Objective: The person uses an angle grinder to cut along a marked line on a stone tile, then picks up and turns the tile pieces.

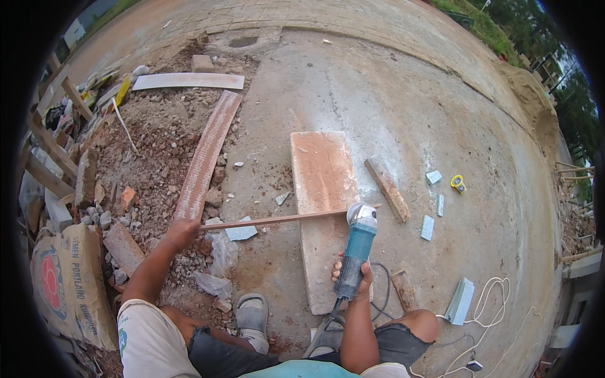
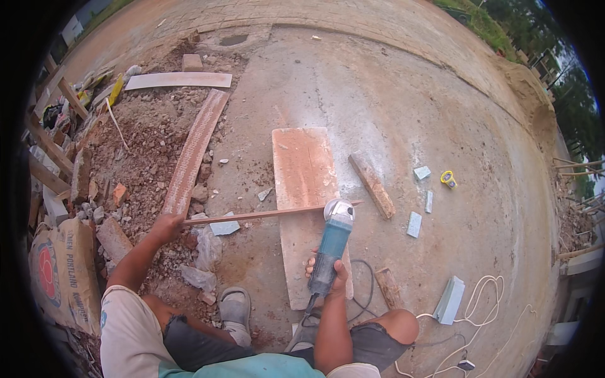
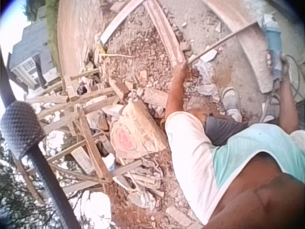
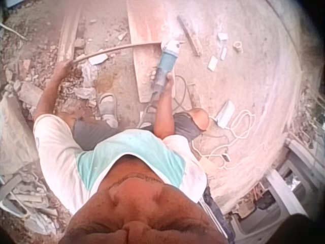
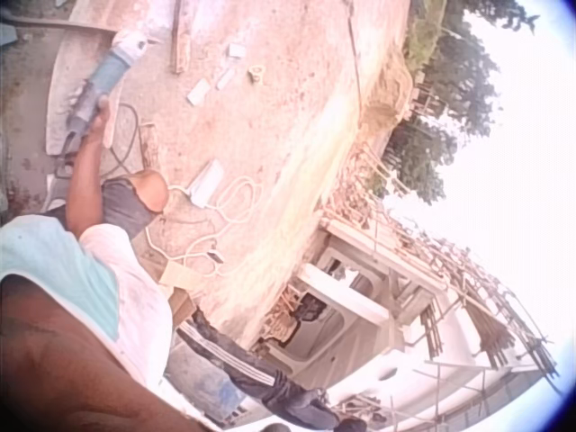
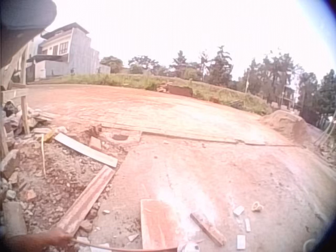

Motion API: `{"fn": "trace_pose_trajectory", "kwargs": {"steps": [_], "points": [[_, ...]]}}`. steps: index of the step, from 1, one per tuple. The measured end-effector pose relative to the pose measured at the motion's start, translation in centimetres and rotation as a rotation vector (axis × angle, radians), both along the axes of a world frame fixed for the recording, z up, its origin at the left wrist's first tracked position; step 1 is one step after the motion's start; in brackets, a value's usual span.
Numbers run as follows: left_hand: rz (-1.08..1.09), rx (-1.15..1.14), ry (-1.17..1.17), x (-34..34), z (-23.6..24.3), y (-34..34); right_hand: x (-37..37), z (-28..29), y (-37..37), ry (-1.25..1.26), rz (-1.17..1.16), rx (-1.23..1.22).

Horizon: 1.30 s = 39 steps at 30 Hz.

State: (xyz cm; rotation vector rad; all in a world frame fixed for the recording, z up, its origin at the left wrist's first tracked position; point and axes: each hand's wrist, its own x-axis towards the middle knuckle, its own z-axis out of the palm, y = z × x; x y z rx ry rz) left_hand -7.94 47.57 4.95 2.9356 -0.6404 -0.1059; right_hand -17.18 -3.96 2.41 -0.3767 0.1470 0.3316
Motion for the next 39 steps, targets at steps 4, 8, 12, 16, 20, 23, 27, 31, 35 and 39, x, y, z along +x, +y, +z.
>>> {"fn": "trace_pose_trajectory", "kwargs": {"steps": [4,8,12,16,20,23,27,31,35,39], "points": [[0.006,0.023,-0.004,-0.3,0.5,0.5,0.0,-0.8,-0.5,-0.011,-0.004,0.051],[0.009,0.033,0.011,-0.2,0.8,0.5,-0.1,-0.5,0.4,-0.005,0.045,0.078],[0.030,0.061,0.025,0.0,0.6,0.7,-0.3,-0.2,1.9,0.027,0.105,0.023],[0.027,0.046,0.025,0.0,0.5,0.7,-0.4,0.0,3.1,0.048,0.177,0.028],[0.039,0.056,0.033,0.0,0.0,1.0,-0.8,0.0,4.1,0.068,0.262,0.051],[0.052,0.062,0.049,-0.1,0.0,1.0,-0.7,0.3,4.6,0.069,0.298,0.071],[0.030,0.057,0.028,0.0,0.0,1.0,-0.7,0.1,4.1,0.080,0.269,0.076],[0.033,0.083,0.040,-0.1,-0.3,1.3,-0.6,-0.4,3.0,0.048,0.184,0.070],[0.039,0.091,0.046,-0.1,0.1,1.0,-0.3,-0.2,1.7,0.021,0.101,0.028],[0.024,0.049,0.024,-0.1,0.5,0.6,0.0,-0.5,0.2,-0.006,0.032,0.002]]}}
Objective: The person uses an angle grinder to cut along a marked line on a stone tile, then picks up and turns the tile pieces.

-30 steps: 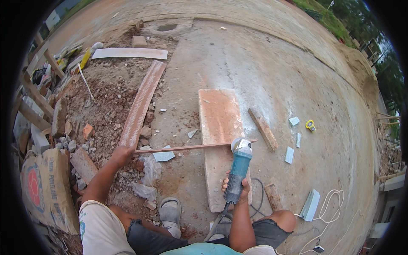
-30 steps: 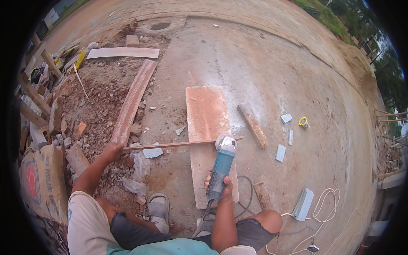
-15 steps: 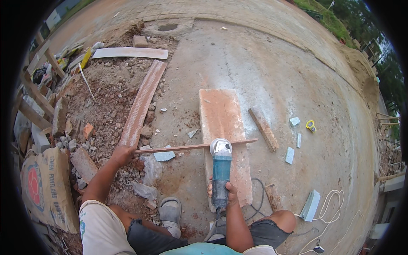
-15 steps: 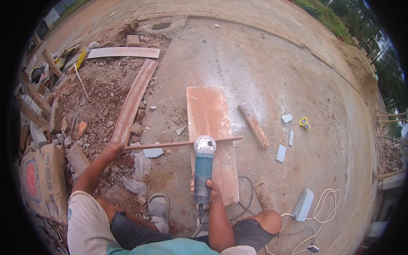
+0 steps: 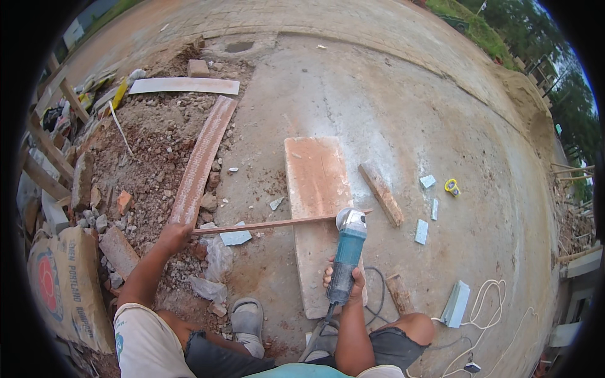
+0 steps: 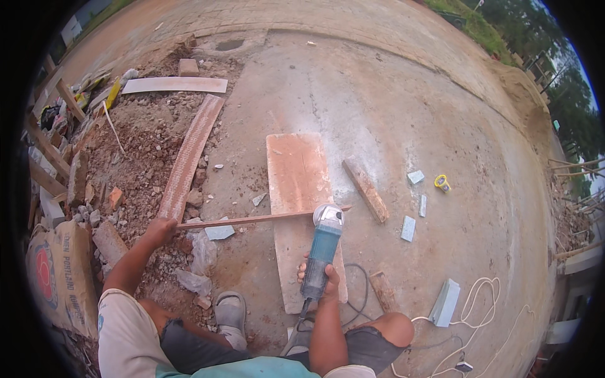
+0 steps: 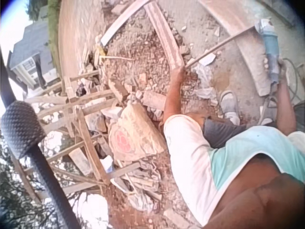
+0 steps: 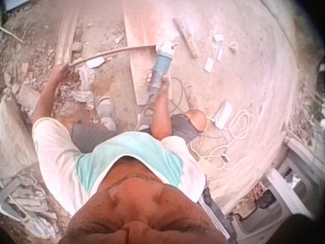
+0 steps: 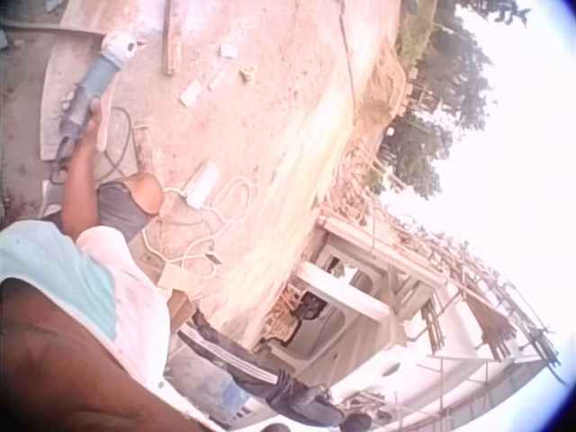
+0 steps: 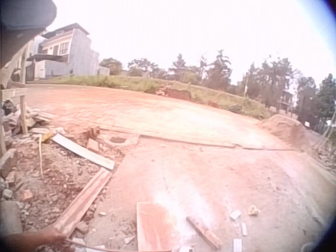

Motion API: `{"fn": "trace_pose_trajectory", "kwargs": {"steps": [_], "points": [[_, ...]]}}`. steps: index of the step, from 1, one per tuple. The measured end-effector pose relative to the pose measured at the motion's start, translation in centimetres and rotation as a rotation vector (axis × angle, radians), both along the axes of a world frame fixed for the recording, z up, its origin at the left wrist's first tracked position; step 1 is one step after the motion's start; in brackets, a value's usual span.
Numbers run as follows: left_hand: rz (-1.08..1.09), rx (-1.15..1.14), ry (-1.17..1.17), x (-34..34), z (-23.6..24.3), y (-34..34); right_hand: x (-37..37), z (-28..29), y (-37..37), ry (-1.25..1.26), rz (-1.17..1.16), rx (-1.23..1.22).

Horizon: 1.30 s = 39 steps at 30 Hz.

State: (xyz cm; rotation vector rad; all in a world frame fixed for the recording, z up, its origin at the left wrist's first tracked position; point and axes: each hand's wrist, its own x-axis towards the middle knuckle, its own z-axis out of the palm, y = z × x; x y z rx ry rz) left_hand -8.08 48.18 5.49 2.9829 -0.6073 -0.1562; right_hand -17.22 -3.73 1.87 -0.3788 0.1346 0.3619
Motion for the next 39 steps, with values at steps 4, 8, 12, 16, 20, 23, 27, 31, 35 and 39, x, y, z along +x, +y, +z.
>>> {"fn": "trace_pose_trajectory", "kwargs": {"steps": [4,8,12,16,20,23,27,31,35,39], "points": [[-0.004,0.005,-0.016,-0.1,0.3,-0.2,0.3,-0.4,-1.2,-0.013,-0.057,-0.029],[-0.003,0.053,0.000,-0.1,0.4,-0.2,0.4,-0.4,-1.8,0.003,-0.101,-0.019],[0.000,0.033,-0.007,-0.1,0.2,-0.1,0.6,-0.7,-2.5,-0.007,-0.136,-0.018],[0.001,0.024,-0.006,0.0,0.6,-0.5,0.8,-1.0,-3.1,-0.020,-0.151,-0.006],[0.012,0.040,0.026,-0.1,0.8,-0.5,0.8,-0.6,-2.9,-0.017,-0.131,0.034],[0.007,0.020,0.015,-0.1,0.6,-0.3,0.7,-0.3,-2.3,-0.001,-0.091,0.052],[0.010,0.036,0.004,-0.1,0.9,-0.6,0.5,-0.2,-1.2,-0.005,-0.023,0.046],[0.017,0.030,0.017,0.0,0.6,-0.3,0.2,-0.3,0.2,-0.002,0.053,0.079],[0.031,0.018,0.034,-0.1,0.7,-0.4,0.0,0.3,1.7,0.023,0.105,-0.001],[0.012,0.022,0.030,-0.2,1.2,-0.8,-0.3,0.5,2.9,0.019,0.160,0.003]]}}
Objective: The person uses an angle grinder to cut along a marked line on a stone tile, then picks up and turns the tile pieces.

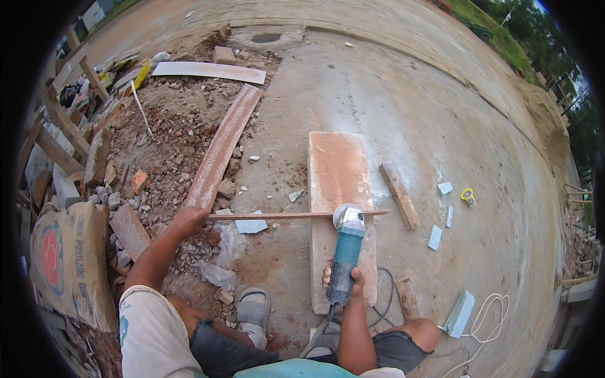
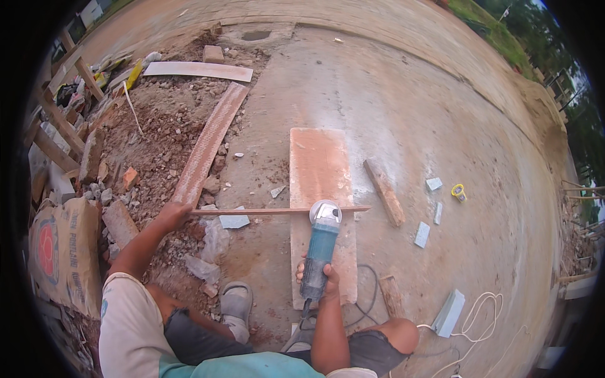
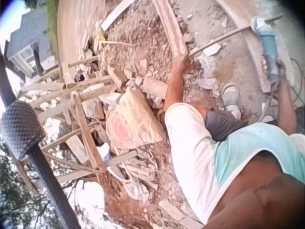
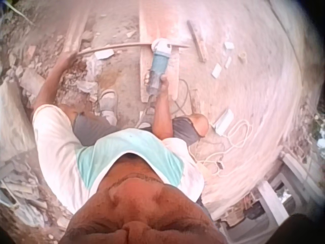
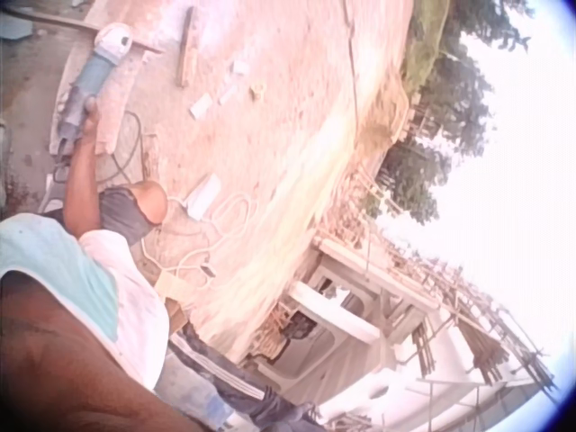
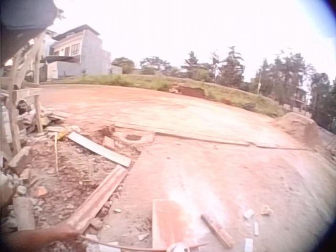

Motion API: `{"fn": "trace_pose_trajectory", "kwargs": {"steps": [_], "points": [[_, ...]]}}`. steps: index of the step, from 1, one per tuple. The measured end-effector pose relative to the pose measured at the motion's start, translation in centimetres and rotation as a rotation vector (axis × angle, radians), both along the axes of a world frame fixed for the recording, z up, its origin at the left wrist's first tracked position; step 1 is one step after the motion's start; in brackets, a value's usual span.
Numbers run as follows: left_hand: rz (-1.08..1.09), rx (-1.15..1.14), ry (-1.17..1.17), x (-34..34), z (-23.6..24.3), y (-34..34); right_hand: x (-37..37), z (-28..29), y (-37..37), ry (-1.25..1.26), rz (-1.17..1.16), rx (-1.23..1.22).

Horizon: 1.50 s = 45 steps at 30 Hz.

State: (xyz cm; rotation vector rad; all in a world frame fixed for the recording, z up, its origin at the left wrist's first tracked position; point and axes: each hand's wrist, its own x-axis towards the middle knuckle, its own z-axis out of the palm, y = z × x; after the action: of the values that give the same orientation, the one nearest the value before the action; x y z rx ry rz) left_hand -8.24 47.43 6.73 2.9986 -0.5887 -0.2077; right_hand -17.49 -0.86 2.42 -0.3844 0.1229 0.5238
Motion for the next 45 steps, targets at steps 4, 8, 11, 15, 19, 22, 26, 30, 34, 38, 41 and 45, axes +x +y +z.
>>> {"fn": "trace_pose_trajectory", "kwargs": {"steps": [4,8,11,15,19,22,26,30,34,38,41,45], "points": [[0.012,-0.004,0.001,-0.1,-0.4,0.2,-0.3,0.2,1.1,0.016,0.063,0.020],[0.001,-0.013,-0.017,-0.2,-0.8,0.4,-0.4,0.3,2.1,0.034,0.104,0.033],[-0.010,-0.016,-0.030,-0.3,-0.4,0.0,-0.6,0.4,2.8,0.052,0.135,0.046],[-0.017,-0.011,-0.026,-0.3,-0.9,0.5,-0.8,0.1,3.5,0.043,0.195,0.076],[-0.013,-0.040,-0.052,-0.3,-0.8,0.2,-0.9,-0.5,4.3,0.031,0.261,0.134],[0.002,-0.033,-0.046,-0.4,-1.2,0.6,-1.0,-0.2,5.3,0.057,0.282,0.083],[0.008,-0.010,-0.008,-0.3,-0.4,-0.2,-1.4,-0.6,5.9,0.094,0.314,0.051],[-0.017,-0.024,-0.046,-0.3,-1.1,0.4,-1.3,-0.4,5.9,0.066,0.311,0.150],[-0.024,-0.037,-0.050,-0.1,-1.4,0.4,-1.1,-0.5,5.0,0.049,0.260,0.152],[-0.003,-0.019,-0.044,-0.2,-1.9,0.8,-0.7,-0.7,3.6,0.050,0.203,0.117],[-0.012,-0.013,-0.038,-0.2,-1.8,0.8,-0.5,-0.2,2.4,0.059,0.143,0.079],[0.007,-0.004,-0.052,-0.2,-1.6,0.4,-0.4,-0.1,0.7,0.036,0.019,0.028]]}}
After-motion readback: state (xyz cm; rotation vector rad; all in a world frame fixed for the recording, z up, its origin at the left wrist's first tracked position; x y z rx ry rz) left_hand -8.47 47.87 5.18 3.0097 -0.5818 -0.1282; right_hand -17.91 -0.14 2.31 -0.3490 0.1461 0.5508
